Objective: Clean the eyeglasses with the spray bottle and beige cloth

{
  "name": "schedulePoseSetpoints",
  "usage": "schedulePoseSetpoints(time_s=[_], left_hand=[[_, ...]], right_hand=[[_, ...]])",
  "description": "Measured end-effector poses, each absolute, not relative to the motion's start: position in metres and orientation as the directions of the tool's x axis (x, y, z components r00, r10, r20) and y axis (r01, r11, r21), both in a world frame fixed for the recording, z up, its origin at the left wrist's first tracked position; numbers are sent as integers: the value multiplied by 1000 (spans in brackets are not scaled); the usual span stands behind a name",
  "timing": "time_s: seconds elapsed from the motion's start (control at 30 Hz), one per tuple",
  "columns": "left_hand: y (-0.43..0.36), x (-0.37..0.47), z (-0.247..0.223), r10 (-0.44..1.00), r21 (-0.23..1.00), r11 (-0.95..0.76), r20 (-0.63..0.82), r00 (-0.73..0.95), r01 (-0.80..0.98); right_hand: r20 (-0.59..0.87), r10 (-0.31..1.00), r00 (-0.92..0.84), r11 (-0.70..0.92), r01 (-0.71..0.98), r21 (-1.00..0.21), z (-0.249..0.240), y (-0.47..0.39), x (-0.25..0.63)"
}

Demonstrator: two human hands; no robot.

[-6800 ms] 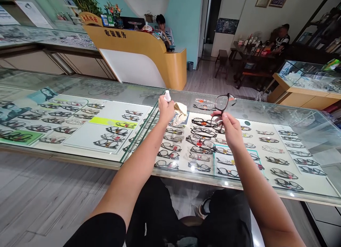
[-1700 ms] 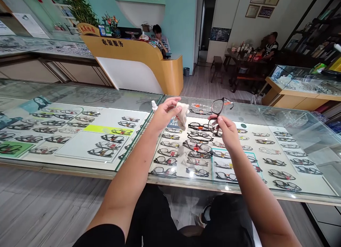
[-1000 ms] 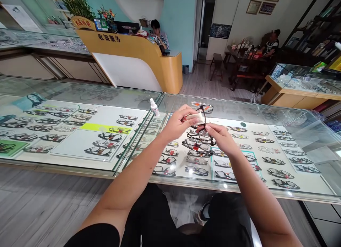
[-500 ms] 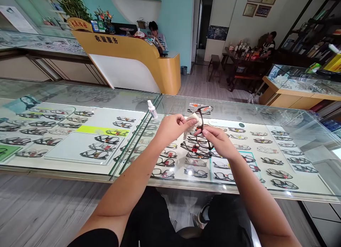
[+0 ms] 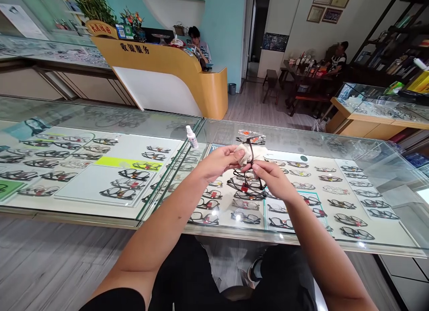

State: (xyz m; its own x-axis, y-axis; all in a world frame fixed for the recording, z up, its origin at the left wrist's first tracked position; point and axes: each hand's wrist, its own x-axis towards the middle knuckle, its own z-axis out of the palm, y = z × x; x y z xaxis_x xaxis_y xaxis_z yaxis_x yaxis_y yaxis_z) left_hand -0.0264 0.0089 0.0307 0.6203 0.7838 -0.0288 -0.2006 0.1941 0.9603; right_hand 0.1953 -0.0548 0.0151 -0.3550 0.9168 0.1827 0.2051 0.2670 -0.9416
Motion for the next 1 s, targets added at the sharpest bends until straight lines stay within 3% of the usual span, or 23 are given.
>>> schedulePoseSetpoints(time_s=[0.23,0.57,0.77,1.0], left_hand=[[6,-13,25,790,870,313,-16,612,-381],[4,-11,16,797,881,368,-133,589,-299],[-5,0,22,837,831,298,9,547,-470],[-16,2,31,871,881,168,78,485,-443]], right_hand=[[216,909,-357,273,119,-955,12,-51,196],[275,898,-343,337,134,-932,20,-51,194],[197,926,-323,236,87,-968,8,-47,196],[145,940,-308,156,12,-988,1,-46,197]])
